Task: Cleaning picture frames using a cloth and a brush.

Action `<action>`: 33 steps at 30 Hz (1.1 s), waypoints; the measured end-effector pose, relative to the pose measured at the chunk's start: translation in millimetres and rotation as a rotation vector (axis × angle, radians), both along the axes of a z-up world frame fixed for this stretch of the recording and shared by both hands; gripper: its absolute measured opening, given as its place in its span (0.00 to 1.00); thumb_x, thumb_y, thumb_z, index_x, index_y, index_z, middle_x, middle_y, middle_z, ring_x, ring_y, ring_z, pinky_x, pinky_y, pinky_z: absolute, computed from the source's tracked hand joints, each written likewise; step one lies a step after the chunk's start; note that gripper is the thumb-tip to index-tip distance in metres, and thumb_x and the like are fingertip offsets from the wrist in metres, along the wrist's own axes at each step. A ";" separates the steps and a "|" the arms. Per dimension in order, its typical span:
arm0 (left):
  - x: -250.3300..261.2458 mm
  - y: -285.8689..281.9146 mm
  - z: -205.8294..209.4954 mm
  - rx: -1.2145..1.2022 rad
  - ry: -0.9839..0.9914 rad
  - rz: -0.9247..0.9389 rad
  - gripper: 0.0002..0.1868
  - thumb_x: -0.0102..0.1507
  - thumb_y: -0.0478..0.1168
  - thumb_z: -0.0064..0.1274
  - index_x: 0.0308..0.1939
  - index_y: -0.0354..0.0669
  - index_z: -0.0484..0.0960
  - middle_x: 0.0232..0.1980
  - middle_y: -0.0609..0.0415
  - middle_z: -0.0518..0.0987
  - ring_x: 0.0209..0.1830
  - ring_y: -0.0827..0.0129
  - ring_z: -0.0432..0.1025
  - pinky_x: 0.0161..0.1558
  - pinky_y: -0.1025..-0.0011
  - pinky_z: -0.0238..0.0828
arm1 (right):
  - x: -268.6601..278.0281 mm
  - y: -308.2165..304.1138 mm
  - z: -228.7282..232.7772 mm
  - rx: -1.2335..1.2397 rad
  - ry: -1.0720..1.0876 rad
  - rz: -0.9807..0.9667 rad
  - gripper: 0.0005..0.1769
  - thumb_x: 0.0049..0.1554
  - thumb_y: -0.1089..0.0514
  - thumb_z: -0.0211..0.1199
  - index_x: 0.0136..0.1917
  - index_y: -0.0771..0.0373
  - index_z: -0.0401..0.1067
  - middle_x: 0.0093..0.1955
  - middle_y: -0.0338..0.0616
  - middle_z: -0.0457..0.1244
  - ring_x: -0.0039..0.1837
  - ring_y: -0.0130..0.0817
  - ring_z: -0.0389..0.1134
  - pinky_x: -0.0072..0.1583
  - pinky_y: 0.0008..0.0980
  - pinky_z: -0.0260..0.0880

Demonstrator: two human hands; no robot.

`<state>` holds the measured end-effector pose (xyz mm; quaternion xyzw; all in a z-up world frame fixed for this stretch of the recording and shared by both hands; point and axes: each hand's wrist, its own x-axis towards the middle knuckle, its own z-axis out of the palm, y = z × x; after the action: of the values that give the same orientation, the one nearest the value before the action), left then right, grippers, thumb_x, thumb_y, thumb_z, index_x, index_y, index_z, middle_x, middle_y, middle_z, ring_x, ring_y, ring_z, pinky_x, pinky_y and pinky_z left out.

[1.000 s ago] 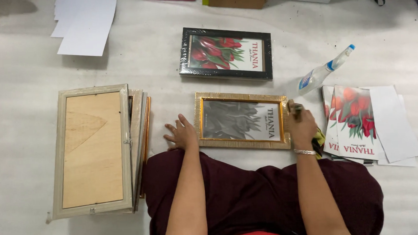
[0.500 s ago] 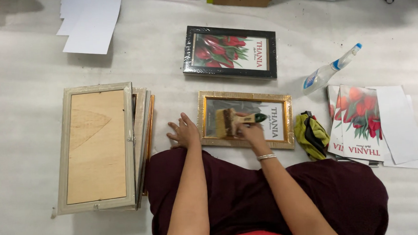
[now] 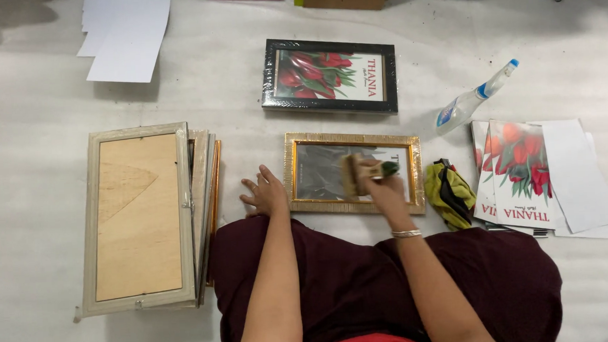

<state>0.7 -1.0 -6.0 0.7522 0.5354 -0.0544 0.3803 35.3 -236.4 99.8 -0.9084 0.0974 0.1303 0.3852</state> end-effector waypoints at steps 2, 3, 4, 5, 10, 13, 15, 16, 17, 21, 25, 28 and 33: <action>-10.0 -7.6 48.8 0.018 -0.019 -0.015 0.40 0.74 0.68 0.10 0.74 0.53 0.69 0.84 0.47 0.52 0.83 0.45 0.40 0.72 0.31 0.33 | -18.0 40.8 -2.7 0.316 0.114 -0.024 0.22 0.51 0.50 0.69 0.58 0.56 0.78 0.54 0.54 0.69 0.53 0.48 0.74 0.56 0.45 0.76; -14.7 -11.4 73.3 0.038 -0.041 -0.030 0.41 0.75 0.66 0.10 0.73 0.48 0.70 0.83 0.42 0.55 0.84 0.49 0.41 0.77 0.42 0.28 | -26.7 61.1 -4.0 0.633 0.225 -0.048 0.26 0.52 0.61 0.68 0.65 0.56 0.75 0.60 0.63 0.66 0.55 0.49 0.72 0.57 0.44 0.78; -9.5 -7.8 48.4 0.036 -0.041 -0.028 0.41 0.75 0.66 0.10 0.73 0.48 0.70 0.83 0.42 0.55 0.84 0.49 0.41 0.77 0.42 0.28 | -30.3 64.8 -8.3 0.632 0.226 -0.047 0.26 0.52 0.61 0.68 0.65 0.56 0.75 0.60 0.63 0.66 0.55 0.49 0.72 0.57 0.44 0.78; -4.5 -4.3 23.6 0.016 -0.025 0.000 0.41 0.74 0.68 0.11 0.74 0.53 0.69 0.84 0.47 0.52 0.83 0.44 0.40 0.72 0.31 0.31 | -33.9 68.3 -12.6 0.603 0.272 -0.042 0.29 0.49 0.59 0.71 0.64 0.60 0.74 0.60 0.64 0.66 0.55 0.51 0.73 0.55 0.46 0.79; 2.5 3.0 -11.8 -0.002 0.008 0.024 0.41 0.73 0.72 0.10 0.75 0.61 0.68 0.85 0.55 0.49 0.82 0.40 0.38 0.64 0.17 0.35 | -19.8 30.2 2.9 0.491 0.304 -0.017 0.30 0.44 0.62 0.71 0.62 0.62 0.75 0.59 0.62 0.68 0.54 0.53 0.74 0.52 0.44 0.81; 1.3 2.9 -5.7 -0.017 -0.012 0.018 0.41 0.73 0.71 0.11 0.75 0.60 0.68 0.85 0.53 0.49 0.82 0.39 0.37 0.65 0.18 0.38 | 4.2 -39.6 2.0 0.517 0.255 -0.083 0.33 0.44 0.68 0.67 0.66 0.69 0.71 0.62 0.73 0.63 0.58 0.64 0.70 0.56 0.53 0.77; 1.6 2.9 -8.0 -0.005 -0.011 0.023 0.40 0.73 0.71 0.12 0.75 0.60 0.68 0.85 0.53 0.50 0.82 0.39 0.38 0.65 0.19 0.39 | 25.1 -93.5 -0.8 0.416 0.219 -0.057 0.30 0.48 0.70 0.61 0.65 0.65 0.74 0.60 0.70 0.64 0.55 0.55 0.70 0.55 0.50 0.76; 2.3 2.1 -6.3 -0.006 -0.012 0.021 0.40 0.73 0.71 0.12 0.75 0.60 0.68 0.85 0.53 0.50 0.82 0.39 0.38 0.65 0.19 0.39 | 33.2 -118.2 -9.8 0.415 0.217 -0.059 0.30 0.48 0.70 0.61 0.65 0.65 0.74 0.60 0.70 0.64 0.55 0.55 0.70 0.55 0.50 0.76; 3.0 1.4 -4.6 -0.009 -0.007 0.028 0.40 0.73 0.71 0.12 0.75 0.60 0.68 0.85 0.53 0.49 0.82 0.39 0.38 0.65 0.19 0.38 | 41.2 -142.8 -18.7 0.065 0.113 -0.080 0.27 0.48 0.58 0.63 0.62 0.50 0.76 0.57 0.58 0.67 0.57 0.51 0.70 0.59 0.48 0.73; 1.4 0.8 1.2 -0.014 -0.008 0.035 0.40 0.73 0.71 0.11 0.75 0.60 0.68 0.85 0.53 0.49 0.82 0.39 0.38 0.65 0.18 0.38 | 62.1 -191.2 -24.0 -0.339 -0.073 -0.107 0.19 0.51 0.37 0.64 0.58 0.22 0.74 0.55 0.33 0.69 0.59 0.42 0.70 0.66 0.43 0.68; 1.9 0.2 1.3 -0.007 0.007 0.030 0.40 0.73 0.71 0.11 0.75 0.60 0.68 0.85 0.54 0.50 0.82 0.39 0.39 0.65 0.18 0.36 | 40.1 -123.4 41.1 0.017 0.109 0.075 0.30 0.48 0.54 0.63 0.66 0.42 0.74 0.59 0.60 0.67 0.62 0.55 0.69 0.65 0.49 0.71; 2.1 0.6 -0.5 -0.005 0.013 0.037 0.39 0.73 0.71 0.11 0.75 0.61 0.67 0.85 0.55 0.50 0.82 0.40 0.39 0.66 0.19 0.37 | 45.6 -111.6 45.9 0.238 0.348 0.184 0.30 0.51 0.59 0.64 0.67 0.64 0.71 0.62 0.65 0.65 0.62 0.52 0.67 0.61 0.45 0.72; 3.7 2.0 -1.5 -0.014 0.073 0.009 0.40 0.72 0.71 0.08 0.76 0.64 0.65 0.85 0.57 0.48 0.82 0.41 0.38 0.66 0.18 0.33 | 115.6 -159.7 -3.9 0.080 0.022 0.186 0.24 0.53 0.54 0.67 0.63 0.61 0.76 0.60 0.63 0.68 0.63 0.60 0.68 0.58 0.55 0.74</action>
<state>4.4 1.0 -7.5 0.7446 0.5520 -0.0839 0.3657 150.8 -396.1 95.9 -0.8958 0.0116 0.1793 0.4065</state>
